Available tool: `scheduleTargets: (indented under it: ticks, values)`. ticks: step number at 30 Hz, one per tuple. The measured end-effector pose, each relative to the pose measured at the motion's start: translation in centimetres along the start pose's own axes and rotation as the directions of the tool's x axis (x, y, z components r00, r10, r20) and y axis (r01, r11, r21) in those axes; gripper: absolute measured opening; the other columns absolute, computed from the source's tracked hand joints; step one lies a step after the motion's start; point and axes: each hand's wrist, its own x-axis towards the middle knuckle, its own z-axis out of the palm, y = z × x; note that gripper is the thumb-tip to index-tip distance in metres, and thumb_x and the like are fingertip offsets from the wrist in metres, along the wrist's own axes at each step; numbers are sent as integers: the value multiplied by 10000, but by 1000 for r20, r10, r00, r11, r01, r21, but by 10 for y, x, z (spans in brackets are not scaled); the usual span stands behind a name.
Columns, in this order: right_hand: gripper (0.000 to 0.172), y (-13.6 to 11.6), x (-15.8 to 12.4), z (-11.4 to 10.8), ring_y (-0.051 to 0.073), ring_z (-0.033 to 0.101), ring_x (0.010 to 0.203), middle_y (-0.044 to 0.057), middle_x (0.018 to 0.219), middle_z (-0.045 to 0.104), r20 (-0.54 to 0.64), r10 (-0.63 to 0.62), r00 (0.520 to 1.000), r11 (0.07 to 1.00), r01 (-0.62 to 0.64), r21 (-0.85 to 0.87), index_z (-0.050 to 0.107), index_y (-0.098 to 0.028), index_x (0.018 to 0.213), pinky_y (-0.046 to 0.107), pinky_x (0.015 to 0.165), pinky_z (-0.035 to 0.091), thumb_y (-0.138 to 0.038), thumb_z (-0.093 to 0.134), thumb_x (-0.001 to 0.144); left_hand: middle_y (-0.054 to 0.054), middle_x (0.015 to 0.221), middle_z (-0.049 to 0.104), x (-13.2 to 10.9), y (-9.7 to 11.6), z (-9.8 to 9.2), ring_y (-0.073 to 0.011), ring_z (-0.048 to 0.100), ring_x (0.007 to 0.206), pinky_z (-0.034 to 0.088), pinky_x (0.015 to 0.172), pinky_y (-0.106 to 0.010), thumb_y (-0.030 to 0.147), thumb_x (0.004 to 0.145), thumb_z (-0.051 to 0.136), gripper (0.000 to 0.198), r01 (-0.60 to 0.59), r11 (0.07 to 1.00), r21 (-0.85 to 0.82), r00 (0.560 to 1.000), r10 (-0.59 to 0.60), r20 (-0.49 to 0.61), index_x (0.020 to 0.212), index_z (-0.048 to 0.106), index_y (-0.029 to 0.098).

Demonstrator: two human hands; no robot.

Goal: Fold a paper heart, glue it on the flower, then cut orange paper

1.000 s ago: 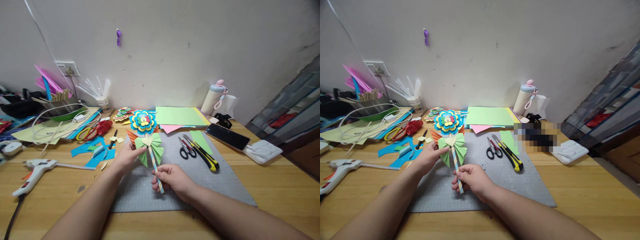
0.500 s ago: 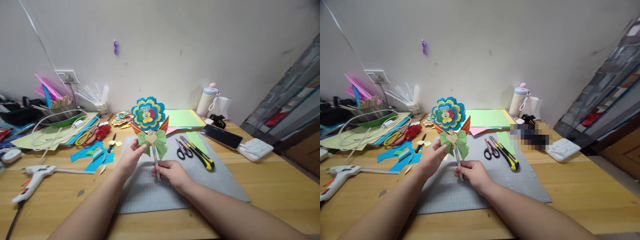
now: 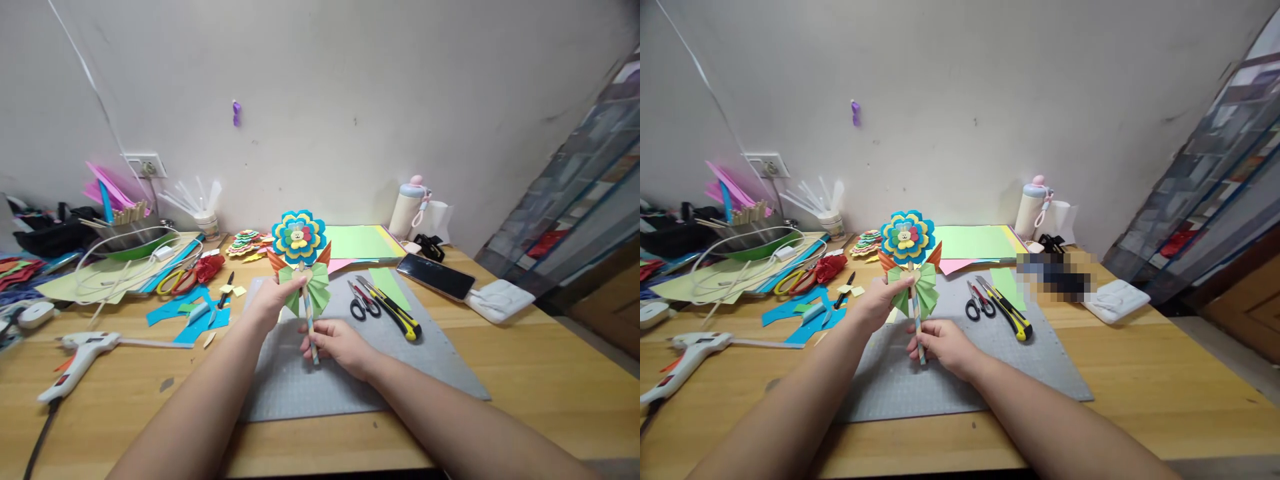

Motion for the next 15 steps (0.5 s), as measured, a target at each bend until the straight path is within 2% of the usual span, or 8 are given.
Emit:
scheduleTargets:
  ticks: [3,8,15]
  values:
    - [497,2,2,-1,152,646,625,46,737,679,3,11,1000,1000,-11,8,658,-132,876,327,662,486,-523,772,592,-101,834,740,1,-2,1,-250,677,779,492,707,-321,395,580,818,377,-9,1000,15,1000,10,-22,821,727,121]
    - [527,6,6,1,149,640,605,32,696,661,-35,32,999,999,-31,17,663,-126,819,349,686,494,-536,801,517,-112,978,733,-2,-3,0,-264,669,902,486,818,-340,391,577,823,421,-64,997,45,996,66,-60,900,730,139]
    - [535,7,6,5,157,639,601,19,662,643,-80,32,996,999,-30,16,668,-126,778,353,681,492,-558,798,489,-118,898,746,-9,1,4,-284,684,826,508,740,-352,405,555,829,414,-75,994,82,988,85,-125,859,744,138]
